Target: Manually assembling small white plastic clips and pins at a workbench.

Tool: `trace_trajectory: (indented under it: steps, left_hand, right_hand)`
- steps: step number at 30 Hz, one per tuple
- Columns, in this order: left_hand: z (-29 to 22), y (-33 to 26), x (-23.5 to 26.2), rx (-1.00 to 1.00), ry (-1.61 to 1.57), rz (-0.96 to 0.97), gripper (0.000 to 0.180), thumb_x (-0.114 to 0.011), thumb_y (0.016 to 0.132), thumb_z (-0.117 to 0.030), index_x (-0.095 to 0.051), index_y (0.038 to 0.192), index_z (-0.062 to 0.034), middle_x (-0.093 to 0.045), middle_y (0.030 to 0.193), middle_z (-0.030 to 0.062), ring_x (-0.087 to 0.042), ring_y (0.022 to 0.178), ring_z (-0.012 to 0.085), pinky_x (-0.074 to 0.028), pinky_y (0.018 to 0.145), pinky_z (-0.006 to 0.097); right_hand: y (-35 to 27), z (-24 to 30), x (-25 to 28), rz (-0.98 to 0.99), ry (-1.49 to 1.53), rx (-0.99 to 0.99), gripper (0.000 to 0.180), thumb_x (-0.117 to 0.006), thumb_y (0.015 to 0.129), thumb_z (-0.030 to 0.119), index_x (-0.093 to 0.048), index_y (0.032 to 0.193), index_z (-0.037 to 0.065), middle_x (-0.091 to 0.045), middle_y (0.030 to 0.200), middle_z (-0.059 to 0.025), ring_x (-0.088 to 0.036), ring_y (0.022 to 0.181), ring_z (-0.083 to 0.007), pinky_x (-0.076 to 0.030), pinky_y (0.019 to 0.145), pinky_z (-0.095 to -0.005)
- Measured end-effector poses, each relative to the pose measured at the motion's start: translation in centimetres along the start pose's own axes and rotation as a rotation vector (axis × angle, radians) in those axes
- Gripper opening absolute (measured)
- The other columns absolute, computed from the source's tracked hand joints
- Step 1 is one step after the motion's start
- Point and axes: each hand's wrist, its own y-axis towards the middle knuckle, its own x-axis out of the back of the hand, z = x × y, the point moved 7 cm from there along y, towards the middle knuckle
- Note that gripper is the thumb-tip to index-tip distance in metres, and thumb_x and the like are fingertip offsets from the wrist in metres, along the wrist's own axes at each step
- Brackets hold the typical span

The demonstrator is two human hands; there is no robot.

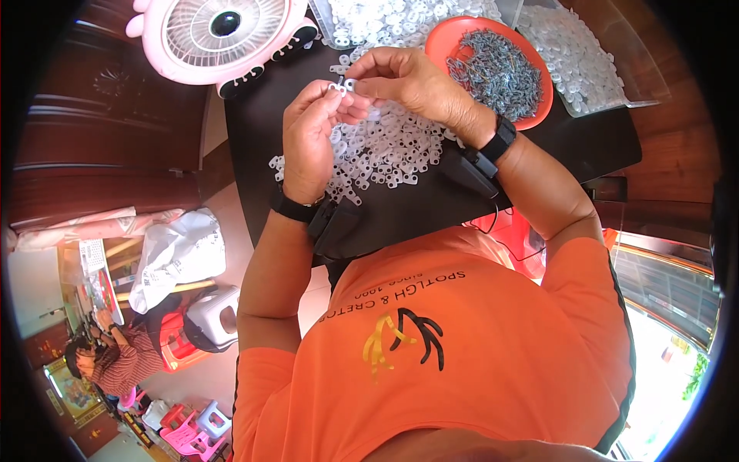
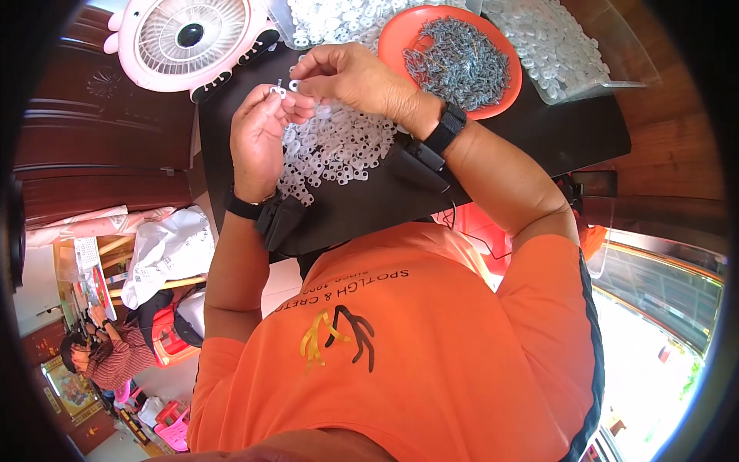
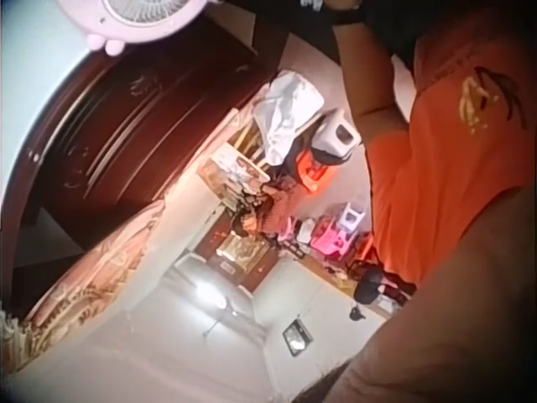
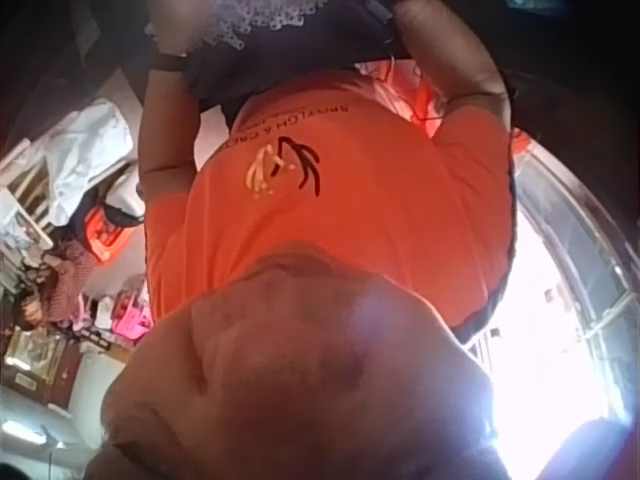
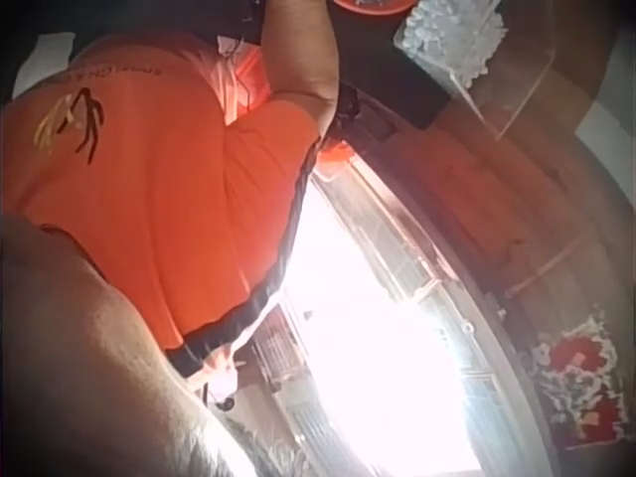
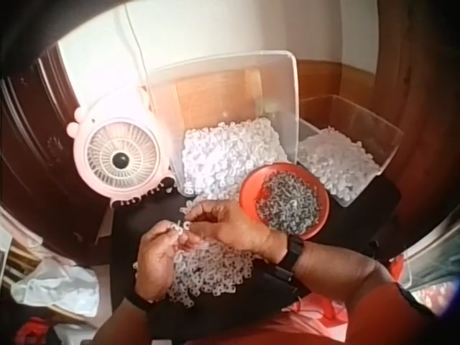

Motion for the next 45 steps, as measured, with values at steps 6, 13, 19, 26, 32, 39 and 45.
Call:
trace_trajectory:
  steps: [6,13,19,26,32,39,45]
  left_hand:
    - [0.1,-0.2,0.9,0.036,0.126,-0.094,0.022,-0.047,0.09,-0.019,-0.057,0.082,-0.0011,-0.058,0.071,0.0053,-0.054,0.063,0.0117,-0.04,0.062,0.024]
    - [-0.3,-0.4,0.2,0.027,0.205,-0.113,0.02,-0.053,0.086,-0.017,-0.057,0.073,-0.0013,-0.049,0.061,-0.0005,-0.042,0.053,0.0069,-0.033,0.051,0.021]
    - [-0.1,-0.3,0.4,0.051,0.225,-0.125,0.021,-0.054,0.085,-0.016,-0.057,0.072,-0.0006,-0.048,0.059,-0.0003,-0.042,0.053,0.0067,-0.032,0.05,0.021]
    - [-0.3,-0.5,0.2,0.044,0.235,-0.12,0.021,-0.054,0.085,-0.016,-0.057,0.072,-0.0007,-0.048,0.059,-0.0003,-0.041,0.053,0.0067,-0.032,0.05,0.021]
    - [0.0,-0.4,0.5,0.057,0.215,-0.14,0.02,-0.054,0.084,-0.016,-0.057,0.071,-0.0009,-0.048,0.059,-0.0002,-0.042,0.052,0.0067,-0.032,0.049,0.021]
    - [0.1,-0.3,0.5,0.065,0.243,-0.135,0.02,-0.054,0.084,-0.016,-0.057,0.071,-0.001,-0.048,0.057,-0.0005,-0.041,0.051,0.0064,-0.031,0.048,0.021]
    - [0.2,-0.4,0.5,0.082,0.241,-0.139,0.02,-0.054,0.084,-0.015,-0.056,0.07,-0.001,-0.047,0.057,-0.0007,-0.041,0.051,0.0062,-0.031,0.048,0.021]
  right_hand:
    - [0.1,-0.6,0.8,0.041,0.124,-0.12,0.024,-0.062,0.086,0.013,-0.061,0.106,0.0,-0.066,0.088,-0.004,-0.062,0.077,-0.0095,-0.051,0.072,-0.0216]
    - [-0.1,-0.2,0.8,0.025,0.155,-0.097,0.024,-0.06,0.087,0.012,-0.061,0.107,0.0,-0.066,0.089,-0.005,-0.063,0.077,-0.0099,-0.051,0.073,-0.0227]
    - [-0.1,0.0,0.6,0.049,0.118,-0.057,0.022,-0.061,0.087,0.01,-0.062,0.106,0.0,-0.066,0.087,-0.004,-0.062,0.077,-0.0094,-0.05,0.072,-0.0225]
    - [-0.1,0.1,0.6,0.049,0.097,-0.025,0.022,-0.061,0.086,0.01,-0.062,0.106,0.001,-0.065,0.086,-0.0041,-0.061,0.076,-0.0092,-0.05,0.071,-0.0221]
    - [-0.1,0.4,0.6,0.014,0.15,-0.015,0.02,-0.067,0.082,0.01,-0.064,0.099,0.0,-0.065,0.081,-0.0036,-0.061,0.072,-0.0087,-0.05,0.064,-0.0207]
    - [0.0,0.3,0.7,0.009,0.115,0.008,0.02,-0.067,0.082,0.01,-0.064,0.099,0.0,-0.065,0.08,-0.0034,-0.061,0.072,-0.0084,-0.05,0.064,-0.0212]
    - [0.0,0.1,0.5,0.017,0.115,0.027,0.02,-0.067,0.082,0.01,-0.065,0.098,-0.001,-0.064,0.079,-0.0035,-0.06,0.071,-0.0084,-0.05,0.064,-0.0213]
